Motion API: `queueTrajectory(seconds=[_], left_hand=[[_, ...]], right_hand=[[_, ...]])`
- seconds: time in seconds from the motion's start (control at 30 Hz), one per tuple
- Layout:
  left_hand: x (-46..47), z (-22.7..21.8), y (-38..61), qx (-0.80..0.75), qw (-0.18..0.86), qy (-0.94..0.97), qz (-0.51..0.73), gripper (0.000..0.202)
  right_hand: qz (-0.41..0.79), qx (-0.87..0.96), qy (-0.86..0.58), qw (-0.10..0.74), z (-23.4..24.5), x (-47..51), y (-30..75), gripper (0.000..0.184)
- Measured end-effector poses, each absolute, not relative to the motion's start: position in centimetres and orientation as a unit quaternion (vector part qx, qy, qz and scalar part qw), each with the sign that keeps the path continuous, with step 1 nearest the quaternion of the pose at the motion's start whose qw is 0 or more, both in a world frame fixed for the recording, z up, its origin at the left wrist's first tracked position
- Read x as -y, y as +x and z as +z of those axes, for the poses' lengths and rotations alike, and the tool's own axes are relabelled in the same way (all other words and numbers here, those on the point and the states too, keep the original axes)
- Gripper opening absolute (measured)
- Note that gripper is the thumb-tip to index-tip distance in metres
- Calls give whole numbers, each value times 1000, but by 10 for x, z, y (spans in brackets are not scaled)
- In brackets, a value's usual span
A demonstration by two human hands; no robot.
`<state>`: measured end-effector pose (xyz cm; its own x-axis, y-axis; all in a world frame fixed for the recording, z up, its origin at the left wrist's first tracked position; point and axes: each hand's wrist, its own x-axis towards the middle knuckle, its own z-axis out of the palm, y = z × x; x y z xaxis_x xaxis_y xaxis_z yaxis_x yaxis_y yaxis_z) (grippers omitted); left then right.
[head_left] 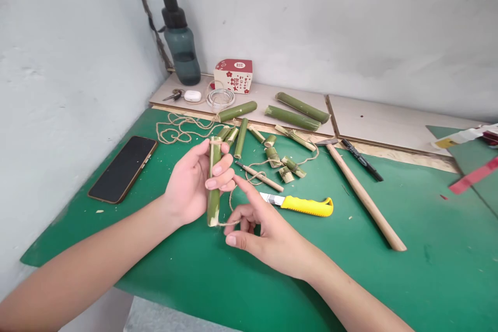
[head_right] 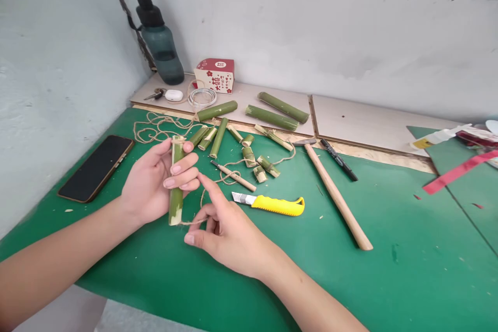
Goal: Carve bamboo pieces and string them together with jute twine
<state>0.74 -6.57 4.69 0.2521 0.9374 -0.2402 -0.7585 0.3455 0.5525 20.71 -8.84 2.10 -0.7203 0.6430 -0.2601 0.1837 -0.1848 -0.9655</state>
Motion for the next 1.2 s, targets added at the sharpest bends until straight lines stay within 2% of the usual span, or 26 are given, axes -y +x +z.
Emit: queueTrajectory(seconds=[0.07,0.17,0.23,0.33,0.53,0.7,0.83,0.93,1.03,1.2], left_hand=[[63,48,6,-283,754,159,571,31],[60,49,2,-303,707,150,621,26],[58,51,-2,-314,676,147,650,23],[57,54,-6,-317,661,146,664,22],[62,54,0,-316,700,174,616,26],[70,47,8,-374,666,356,538,36],[81,44,7,-418,558,564,442,34],[85,40,6,-439,451,679,378,21],[83,35,5,-453,366,740,335,12],[78,34,4,-452,361,747,329,11]], right_hand=[[683,617,-343,187,18,87,207,84],[650,633,-365,210,15,83,207,44],[628,645,-381,212,13,81,208,31],[607,657,-395,210,9,81,209,30],[557,675,-421,239,10,79,210,26],[445,678,-427,401,17,73,215,22],[374,681,-409,479,25,74,220,26],[410,676,-373,486,30,78,220,32],[489,639,-359,473,33,79,217,27],[600,532,-405,438,27,71,215,23]])
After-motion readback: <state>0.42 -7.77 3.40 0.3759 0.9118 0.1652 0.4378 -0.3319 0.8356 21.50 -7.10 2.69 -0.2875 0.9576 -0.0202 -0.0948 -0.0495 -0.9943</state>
